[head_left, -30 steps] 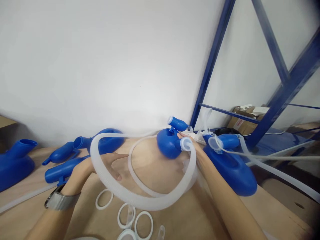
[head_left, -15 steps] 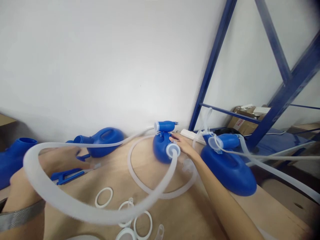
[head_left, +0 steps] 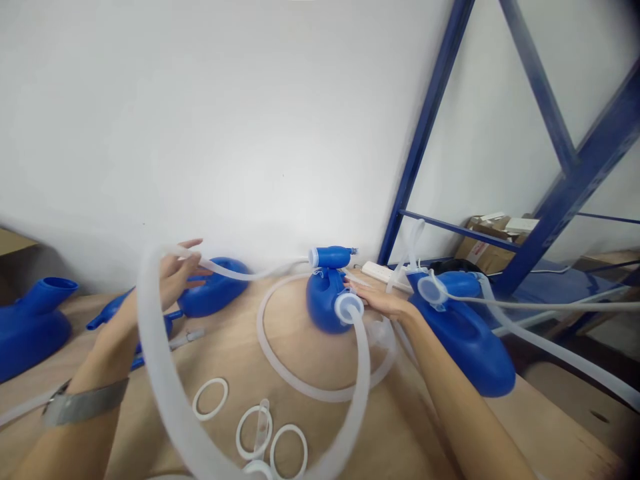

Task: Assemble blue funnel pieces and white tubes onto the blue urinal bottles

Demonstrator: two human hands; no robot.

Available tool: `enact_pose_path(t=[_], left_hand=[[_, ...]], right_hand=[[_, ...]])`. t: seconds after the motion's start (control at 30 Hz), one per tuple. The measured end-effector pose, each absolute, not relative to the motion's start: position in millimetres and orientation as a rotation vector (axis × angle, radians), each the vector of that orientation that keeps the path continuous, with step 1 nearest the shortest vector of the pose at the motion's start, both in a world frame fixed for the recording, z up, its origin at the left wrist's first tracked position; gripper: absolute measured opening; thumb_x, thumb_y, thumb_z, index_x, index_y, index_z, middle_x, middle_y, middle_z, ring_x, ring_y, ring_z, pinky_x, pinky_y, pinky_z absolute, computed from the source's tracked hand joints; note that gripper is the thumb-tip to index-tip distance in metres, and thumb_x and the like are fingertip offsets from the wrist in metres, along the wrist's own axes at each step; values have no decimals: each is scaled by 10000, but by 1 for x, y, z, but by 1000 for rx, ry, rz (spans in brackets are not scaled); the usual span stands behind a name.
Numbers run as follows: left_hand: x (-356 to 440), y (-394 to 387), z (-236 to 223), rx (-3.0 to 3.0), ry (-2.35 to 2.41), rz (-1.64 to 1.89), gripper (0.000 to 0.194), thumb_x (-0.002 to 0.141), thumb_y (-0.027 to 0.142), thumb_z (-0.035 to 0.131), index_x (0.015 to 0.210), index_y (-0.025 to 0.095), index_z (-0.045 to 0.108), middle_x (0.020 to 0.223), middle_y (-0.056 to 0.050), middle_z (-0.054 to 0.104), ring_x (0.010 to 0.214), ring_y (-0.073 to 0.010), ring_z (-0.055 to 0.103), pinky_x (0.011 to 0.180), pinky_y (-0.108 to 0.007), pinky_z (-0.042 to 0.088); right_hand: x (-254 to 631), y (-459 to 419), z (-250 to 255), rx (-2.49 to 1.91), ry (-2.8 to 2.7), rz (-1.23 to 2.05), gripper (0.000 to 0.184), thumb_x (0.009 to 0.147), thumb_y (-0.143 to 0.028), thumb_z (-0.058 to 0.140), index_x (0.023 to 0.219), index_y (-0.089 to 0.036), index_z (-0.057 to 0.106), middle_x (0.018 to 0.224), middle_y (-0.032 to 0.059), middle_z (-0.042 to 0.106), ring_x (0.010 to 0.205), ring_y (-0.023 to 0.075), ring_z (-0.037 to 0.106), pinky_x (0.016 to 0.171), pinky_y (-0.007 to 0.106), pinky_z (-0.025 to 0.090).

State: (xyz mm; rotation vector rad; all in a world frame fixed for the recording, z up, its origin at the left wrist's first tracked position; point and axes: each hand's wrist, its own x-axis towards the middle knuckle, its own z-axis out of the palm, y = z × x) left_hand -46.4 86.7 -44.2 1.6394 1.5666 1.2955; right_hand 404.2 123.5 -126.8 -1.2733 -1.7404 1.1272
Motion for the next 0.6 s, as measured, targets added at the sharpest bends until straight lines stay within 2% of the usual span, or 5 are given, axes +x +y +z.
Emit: enact_pose_path(t=[0.1,0.23,0.33,0.5,0.6], left_hand=[[-17,96,-58,1547,1548,1403,534,960,585,535,1318,190,561,895,-58,736,881,-243,742,787,-355,626],[9,107,-85,1563,1549,1342,534,874,627,627,1169,181,631,609,10,632,572,-214,651,544,-294,547],[20,109,-98,1574,1544,1277,609,855,599,653,1276,160,611,507,52,537,453,-188,550,445,-268,443],[28,105,-106,1600,1484,1151,695,835,596,665,1390,181,617,534,60,544,454,-168,522,465,-268,434],[36,102,-107,1571,1460,1084,766,813,650,668,1386,142,643,546,39,575,500,-184,567,504,-282,470]], right_hand=[[403,115,-119,-1259,-1805,1293,789,861,-778,601,1408,-213,675,1568,180,540,1413,363,555,1079,486,517],[390,111,-111,-1207,-1964,1343,1055,434,-531,1005,1398,-261,671,1683,112,385,1564,369,320,1253,525,288],[372,108,-106,-1206,-2091,1292,1154,489,-488,998,1527,-279,540,1722,102,294,1603,356,211,1296,539,165],[338,99,-103,-1163,-2012,1319,1367,580,-478,969,1681,-272,186,1676,159,384,1562,348,336,1257,533,318],[322,95,-101,-1124,-1909,1246,1112,610,-496,953,1583,-296,453,1548,115,566,1476,361,473,1197,527,412]])
